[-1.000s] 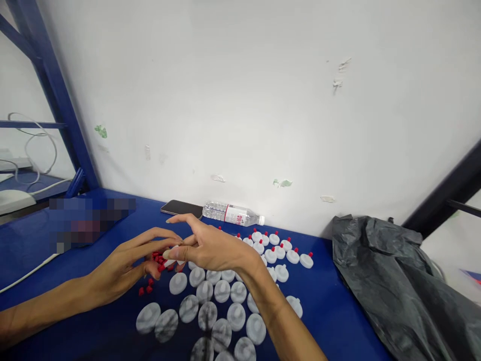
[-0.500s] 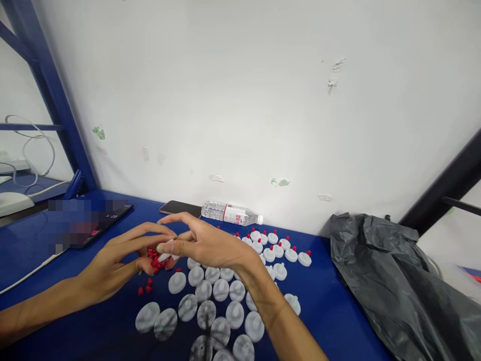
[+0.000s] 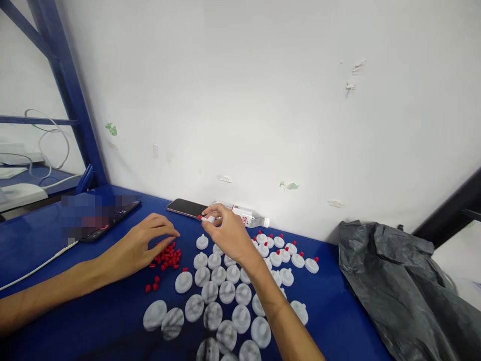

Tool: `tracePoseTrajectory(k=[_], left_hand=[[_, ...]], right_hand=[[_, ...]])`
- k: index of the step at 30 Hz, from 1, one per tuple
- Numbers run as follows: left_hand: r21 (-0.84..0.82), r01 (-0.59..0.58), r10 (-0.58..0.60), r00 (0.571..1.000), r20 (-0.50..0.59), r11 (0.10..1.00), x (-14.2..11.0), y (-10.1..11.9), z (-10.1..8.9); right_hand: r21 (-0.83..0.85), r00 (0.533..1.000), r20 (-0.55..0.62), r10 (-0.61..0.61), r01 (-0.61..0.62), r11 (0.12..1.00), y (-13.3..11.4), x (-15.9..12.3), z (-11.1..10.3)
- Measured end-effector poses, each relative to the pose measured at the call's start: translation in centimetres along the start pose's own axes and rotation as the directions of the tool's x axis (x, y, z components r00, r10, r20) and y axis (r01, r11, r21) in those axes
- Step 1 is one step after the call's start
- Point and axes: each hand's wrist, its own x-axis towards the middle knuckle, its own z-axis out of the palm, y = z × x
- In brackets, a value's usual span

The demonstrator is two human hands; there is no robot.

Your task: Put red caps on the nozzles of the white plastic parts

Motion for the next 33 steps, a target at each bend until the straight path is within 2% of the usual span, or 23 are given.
tracePoseTrajectory(k=[2, 10, 14, 20, 28, 33], left_hand=[[0.005, -0.006, 0.006, 0.998, 0.056, 1.000, -0.4, -0.2, 0.5], [0.008, -0.017, 0.016, 0.988, 0.152, 1.000, -0.6, -0.2, 0.7], [-0.003, -0.022, 0.022, 0.981, 0.193, 1.000, -0.6, -0.3, 0.7], [-0.019, -0.028, 0.032, 0.972, 0.234, 0.999, -0.8, -0.4, 1.0], [-0.056, 0.002, 0.014, 0.963, 0.270, 0.998, -0.8, -0.7, 1.5], [-0.065, 0.009, 0.009, 0.961, 0.275, 0.998, -0.7, -0.5, 1.4]], right_hand=[[-0.051, 1.000, -0.025, -0.005, 0.004, 0.999, 0.4, 0.1, 0.3], [-0.268, 0.995, -0.047, -0.089, 0.073, 0.961, 1.8, 0.3, 1.1], [-0.352, 0.995, -0.060, -0.079, 0.054, 0.935, 2.7, 0.4, 1.2], [-0.394, 0.998, 0.006, -0.066, 0.063, 0.917, 2.8, 0.2, 1.3], [-0.455, 0.998, -0.008, -0.061, 0.051, 0.889, 3.1, 0.3, 1.4], [-0.475, 0.993, -0.011, -0.115, 0.096, 0.875, 2.3, -0.2, 1.3]])
